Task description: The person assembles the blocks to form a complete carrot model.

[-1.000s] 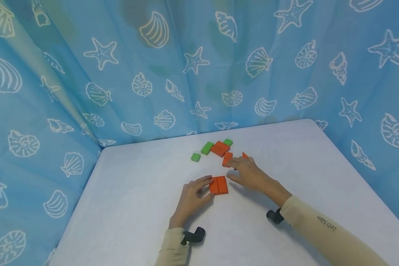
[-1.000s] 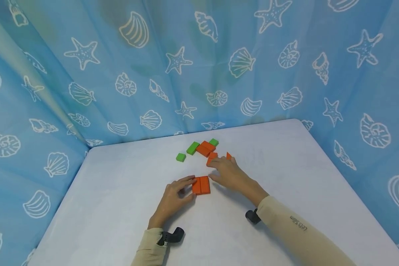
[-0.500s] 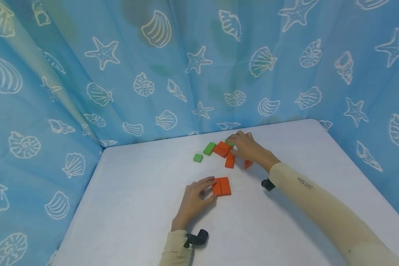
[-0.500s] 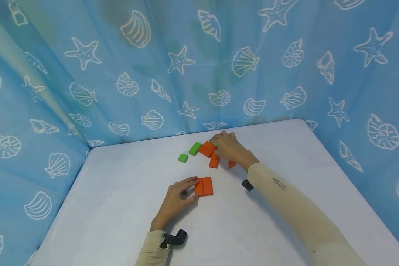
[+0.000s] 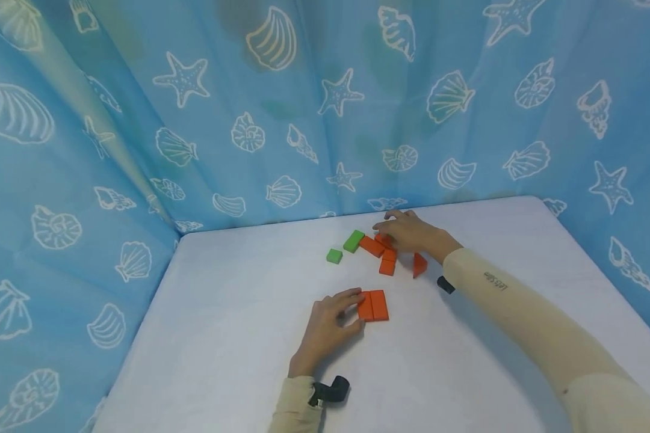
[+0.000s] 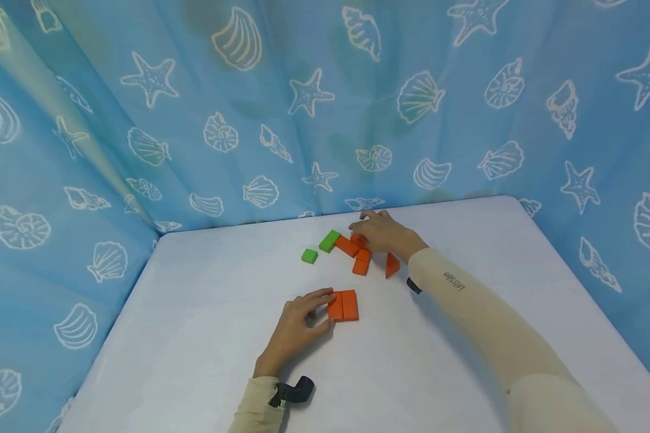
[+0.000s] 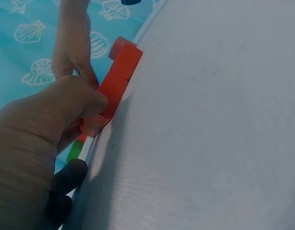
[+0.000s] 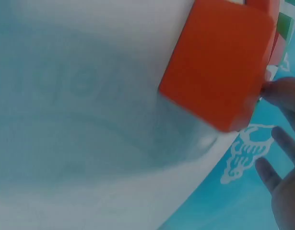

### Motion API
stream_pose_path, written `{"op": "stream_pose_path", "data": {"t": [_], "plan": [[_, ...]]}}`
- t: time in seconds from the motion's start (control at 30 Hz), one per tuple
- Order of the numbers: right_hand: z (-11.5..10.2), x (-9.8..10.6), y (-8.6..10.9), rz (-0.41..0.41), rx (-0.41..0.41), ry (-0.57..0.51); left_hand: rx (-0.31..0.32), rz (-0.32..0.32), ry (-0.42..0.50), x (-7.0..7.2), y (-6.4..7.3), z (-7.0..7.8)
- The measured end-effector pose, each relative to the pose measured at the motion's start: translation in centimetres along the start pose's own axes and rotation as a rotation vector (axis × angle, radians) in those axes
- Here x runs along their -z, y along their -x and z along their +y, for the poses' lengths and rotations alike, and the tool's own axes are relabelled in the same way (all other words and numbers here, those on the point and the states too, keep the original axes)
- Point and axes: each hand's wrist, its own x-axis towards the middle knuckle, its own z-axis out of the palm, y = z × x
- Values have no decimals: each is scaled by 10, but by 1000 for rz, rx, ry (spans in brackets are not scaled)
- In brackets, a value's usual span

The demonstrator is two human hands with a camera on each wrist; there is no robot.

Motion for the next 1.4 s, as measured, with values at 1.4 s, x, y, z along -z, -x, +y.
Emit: {"op": "stream_pose_path", "data": {"t": [1.4], "plan": [[39, -5, 144, 59, -165, -128, 27, 6, 28, 3, 0, 6]]}}
